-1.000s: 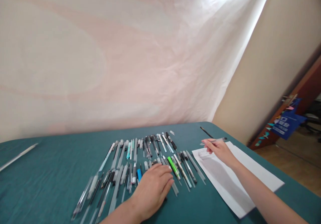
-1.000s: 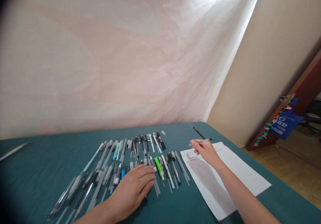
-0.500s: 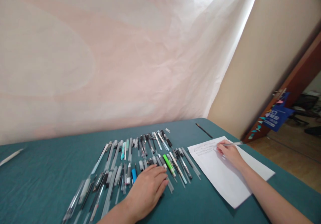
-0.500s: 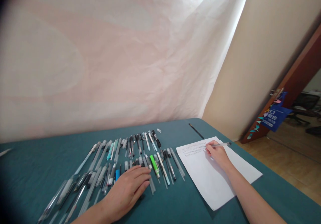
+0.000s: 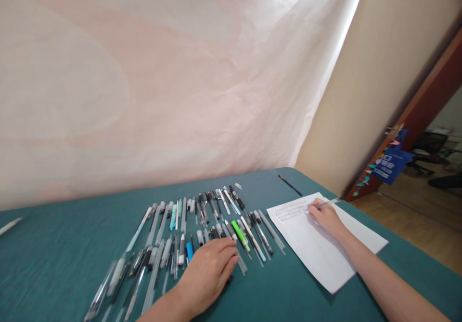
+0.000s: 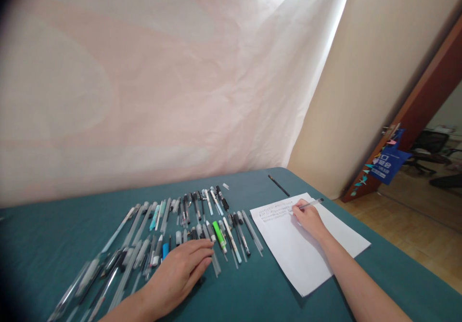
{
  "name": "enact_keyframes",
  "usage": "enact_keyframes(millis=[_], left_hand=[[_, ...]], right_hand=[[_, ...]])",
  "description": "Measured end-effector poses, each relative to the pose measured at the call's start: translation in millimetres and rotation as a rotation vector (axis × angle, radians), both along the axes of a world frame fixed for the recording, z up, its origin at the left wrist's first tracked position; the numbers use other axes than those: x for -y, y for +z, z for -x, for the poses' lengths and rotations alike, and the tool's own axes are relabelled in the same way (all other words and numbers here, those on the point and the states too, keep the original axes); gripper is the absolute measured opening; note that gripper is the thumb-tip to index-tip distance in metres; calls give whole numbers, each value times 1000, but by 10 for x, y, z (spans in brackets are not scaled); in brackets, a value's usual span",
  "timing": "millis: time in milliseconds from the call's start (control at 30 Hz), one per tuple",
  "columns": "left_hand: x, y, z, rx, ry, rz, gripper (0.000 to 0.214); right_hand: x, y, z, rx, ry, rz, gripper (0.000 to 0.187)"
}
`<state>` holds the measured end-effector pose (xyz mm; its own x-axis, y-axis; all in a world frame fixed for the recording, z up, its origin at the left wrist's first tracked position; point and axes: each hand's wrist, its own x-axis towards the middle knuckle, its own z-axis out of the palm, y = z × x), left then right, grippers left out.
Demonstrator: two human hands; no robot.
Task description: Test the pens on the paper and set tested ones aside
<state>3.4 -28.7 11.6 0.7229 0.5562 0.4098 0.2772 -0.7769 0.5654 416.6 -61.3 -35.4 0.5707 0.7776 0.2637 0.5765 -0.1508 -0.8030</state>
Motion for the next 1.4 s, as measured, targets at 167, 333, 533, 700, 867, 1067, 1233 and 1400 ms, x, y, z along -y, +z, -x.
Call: enact_keyframes(millis=[167, 333, 533, 700, 867, 1067, 1233, 1400], left_hand=[[5, 6, -10, -60, 1, -9, 25], [-5, 4, -10, -38, 8, -29, 24], [-1, 2, -6, -51, 13, -117, 23], [17, 17, -21, -160, 18, -144, 26], [17, 29, -31, -253, 28, -164, 29], [18, 34, -24, -268, 32, -184, 30], [14, 29, -28, -270, 27, -186, 30], [13, 18, -23, -271, 23, -192, 30]], right_hand=[[3, 6, 8, 19, 13, 7, 14], [7, -2, -9, 41, 20, 10, 13], [13, -17, -29, 60, 32, 10, 14], [0, -45, -56, 59, 46, 8, 15], [-18, -78, -82, 58, 30, 1, 15], [-25, -94, -96, 78, 20, 1, 15], [-27, -91, -103, 90, 10, -5, 14], [-24, -101, -108, 94, 12, -3, 14]])
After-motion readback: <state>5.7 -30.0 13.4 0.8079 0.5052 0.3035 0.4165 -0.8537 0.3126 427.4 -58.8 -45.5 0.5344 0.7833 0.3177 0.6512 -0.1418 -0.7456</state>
